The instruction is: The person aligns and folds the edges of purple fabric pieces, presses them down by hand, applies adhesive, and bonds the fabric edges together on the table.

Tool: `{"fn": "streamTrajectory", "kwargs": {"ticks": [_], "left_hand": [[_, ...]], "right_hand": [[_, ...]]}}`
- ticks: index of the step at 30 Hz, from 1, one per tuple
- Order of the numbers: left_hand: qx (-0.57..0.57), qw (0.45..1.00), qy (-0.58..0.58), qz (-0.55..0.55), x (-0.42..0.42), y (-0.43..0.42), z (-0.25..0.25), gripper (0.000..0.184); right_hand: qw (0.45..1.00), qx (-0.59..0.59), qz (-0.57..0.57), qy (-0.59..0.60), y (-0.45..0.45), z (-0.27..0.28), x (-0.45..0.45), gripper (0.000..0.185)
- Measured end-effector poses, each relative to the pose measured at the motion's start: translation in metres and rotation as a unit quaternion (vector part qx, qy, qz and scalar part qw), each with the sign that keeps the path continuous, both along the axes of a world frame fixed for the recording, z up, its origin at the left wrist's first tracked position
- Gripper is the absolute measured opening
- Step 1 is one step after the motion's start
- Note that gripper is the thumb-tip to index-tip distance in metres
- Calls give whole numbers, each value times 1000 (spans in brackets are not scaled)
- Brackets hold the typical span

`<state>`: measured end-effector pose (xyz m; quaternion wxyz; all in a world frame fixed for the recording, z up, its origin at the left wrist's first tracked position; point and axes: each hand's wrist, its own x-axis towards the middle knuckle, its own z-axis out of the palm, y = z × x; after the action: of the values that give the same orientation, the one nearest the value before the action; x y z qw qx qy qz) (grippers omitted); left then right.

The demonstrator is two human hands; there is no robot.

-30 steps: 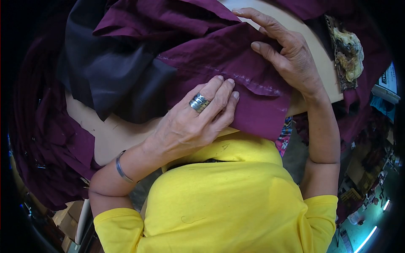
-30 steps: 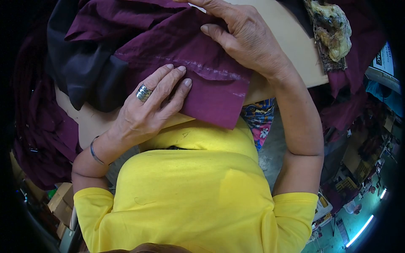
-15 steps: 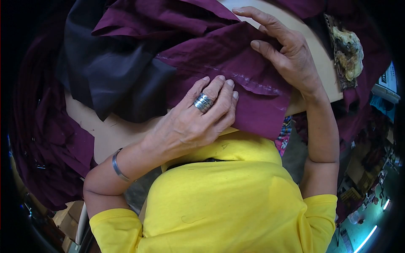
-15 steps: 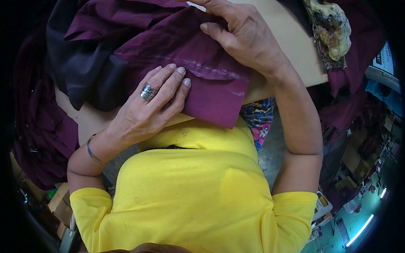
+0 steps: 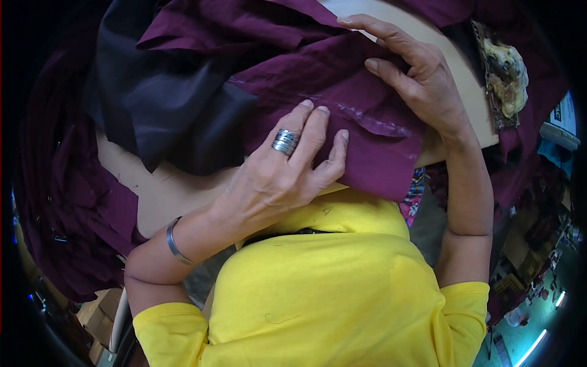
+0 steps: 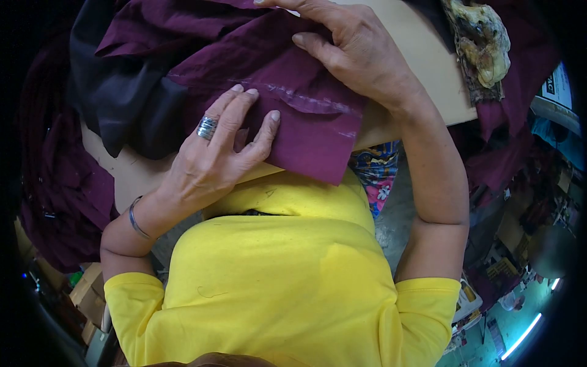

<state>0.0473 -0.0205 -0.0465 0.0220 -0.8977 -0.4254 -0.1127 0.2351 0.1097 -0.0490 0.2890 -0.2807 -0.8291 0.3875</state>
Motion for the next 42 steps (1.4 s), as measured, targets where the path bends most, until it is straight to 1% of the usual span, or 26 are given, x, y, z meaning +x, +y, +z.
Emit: {"fn": "streamTrajectory", "kwargs": {"ticks": [3, 6, 9, 12, 13, 18, 21, 24, 27, 34, 37, 40, 42], "left_hand": [[16, 999, -6, 32, 1, -4, -5, 50], [17, 1000, -6, 20, -1, -1, -2, 44], [-28, 996, -69, -40, -2, 4, 6, 40], [-46, 990, -109, -73, 4, 3, -1, 41], [-55, 989, -122, -65, 7, 2, -1, 42], [-49, 993, -95, -55, 8, 1, -1, 41], [-45, 994, -78, -54, 8, 0, 0, 40], [-43, 995, -73, -58, 8, 1, -1, 40], [-43, 995, -71, -61, 8, 1, -1, 39], [-28, 996, -56, -57, 9, 0, -2, 39], [-14, 997, -33, -63, 10, 2, 1, 38], [-19, 996, -34, -79, 9, 5, 0, 37], [-23, 996, -51, -65, 10, 5, 0, 37]], "right_hand": [[999, 24, -5, -24, 0, 2, 0, 43], [999, 33, -4, -17, 0, 0, 0, 43], [999, 45, -14, -24, -1, 0, 0, 43], [999, 44, -2, -30, 0, -1, 1, 45], [998, 46, 0, -36, 0, 0, 2, 46], [995, 63, -9, -77, -3, 8, 8, 52], [997, 26, -2, -72, -2, 8, 11, 55], [998, 18, 1, -58, -1, 6, 10, 56], [997, 30, -12, -63, -3, 5, 9, 57], [997, 46, 5, -59, -1, 6, 9, 56], [997, 49, 4, -63, 0, 4, 10, 55], [996, 49, 4, -74, 0, 5, 11, 54], [996, 47, 8, -72, 0, 5, 12, 53]]}}
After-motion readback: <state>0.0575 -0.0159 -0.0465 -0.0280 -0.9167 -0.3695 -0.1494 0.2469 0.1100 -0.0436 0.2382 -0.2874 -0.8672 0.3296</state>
